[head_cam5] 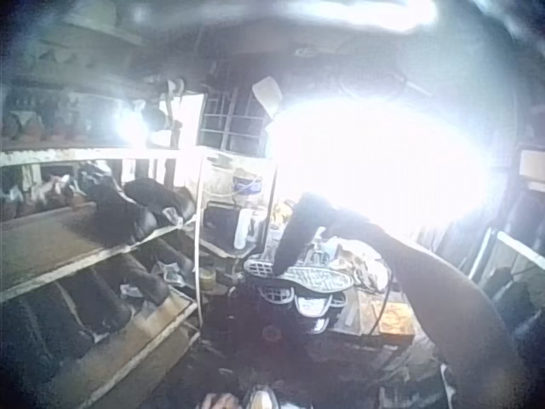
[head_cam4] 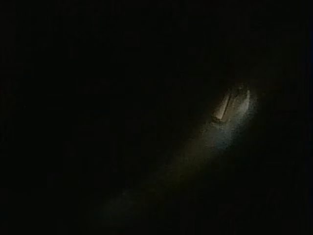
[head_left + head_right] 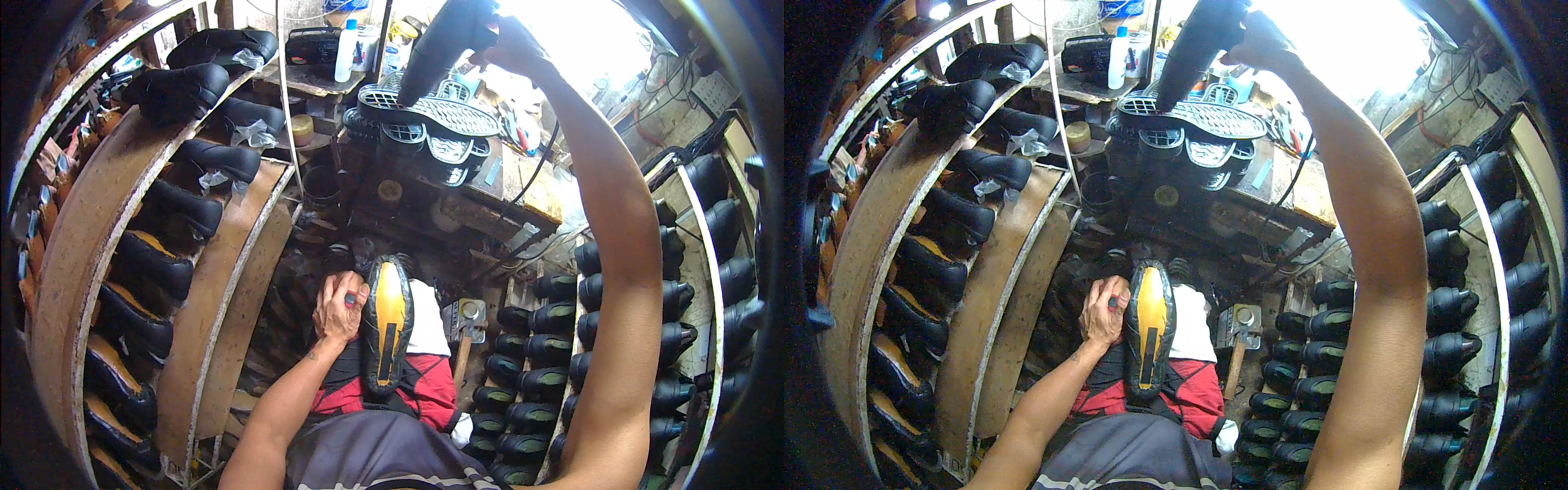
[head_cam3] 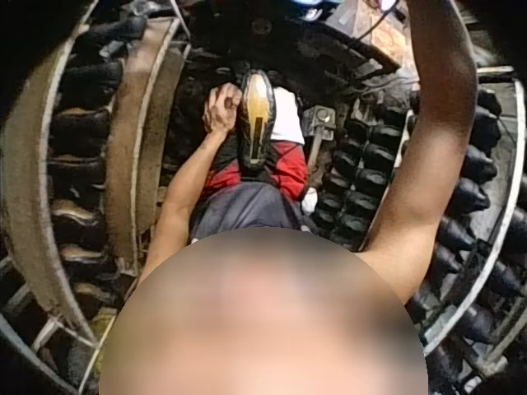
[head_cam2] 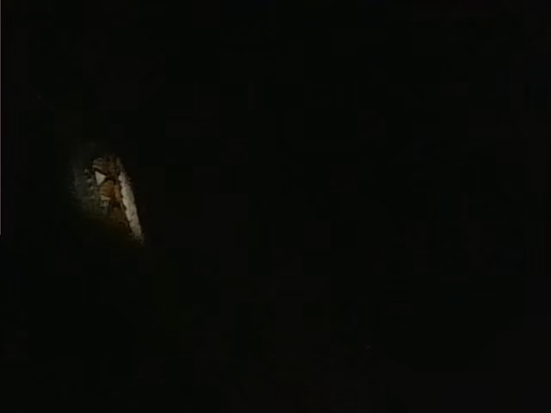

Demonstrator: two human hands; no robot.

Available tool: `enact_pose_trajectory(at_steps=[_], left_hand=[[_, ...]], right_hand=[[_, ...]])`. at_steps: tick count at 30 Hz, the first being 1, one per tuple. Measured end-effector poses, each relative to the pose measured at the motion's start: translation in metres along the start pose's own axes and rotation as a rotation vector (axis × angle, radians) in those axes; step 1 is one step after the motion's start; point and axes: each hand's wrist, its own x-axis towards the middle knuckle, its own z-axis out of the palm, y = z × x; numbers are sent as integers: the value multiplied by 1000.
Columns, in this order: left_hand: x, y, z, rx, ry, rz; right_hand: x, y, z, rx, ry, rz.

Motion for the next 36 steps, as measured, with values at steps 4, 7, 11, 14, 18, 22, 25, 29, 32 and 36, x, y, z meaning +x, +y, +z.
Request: enact_pose_trajectory(at_steps=[4, 7, 11, 14, 18, 22, 25, 29, 32, 36], left_hand=[[-1, 1, -1, 39, -1, 3], [-1, 2, -2, 41, -6, -7], [0, 3, -3, 8, -29, -45], [0, 1, -2, -29, -40, -39], [-1, -2, 2, 17, -12, -28], [-1, -3, 5, 36, 8, -27], [-1, -1, 4, 34, -24, -20], [-1, 2, 0, 28, -61, -31], [-1, 2, -1, 12, -44, -23], [0, 0, 1, 18, -19, -1]], right_hand=[[-9, 6, 2, 64, 26, 20], [-17, 20, 10, 5, 114, 2], [-30, 40, 11, -90, 113, 78], [-45, 48, -1, -48, 19, 117], [-69, 49, -24, -171, -25, 243], [-83, 45, -34, -262, -54, 289], [-83, 42, -29, -202, -10, 280], [-77, 38, -17, -18, 68, 178], [-71, 37, -16, -84, 58, 184], [-70, 37, -20, -182, -18, 249]])
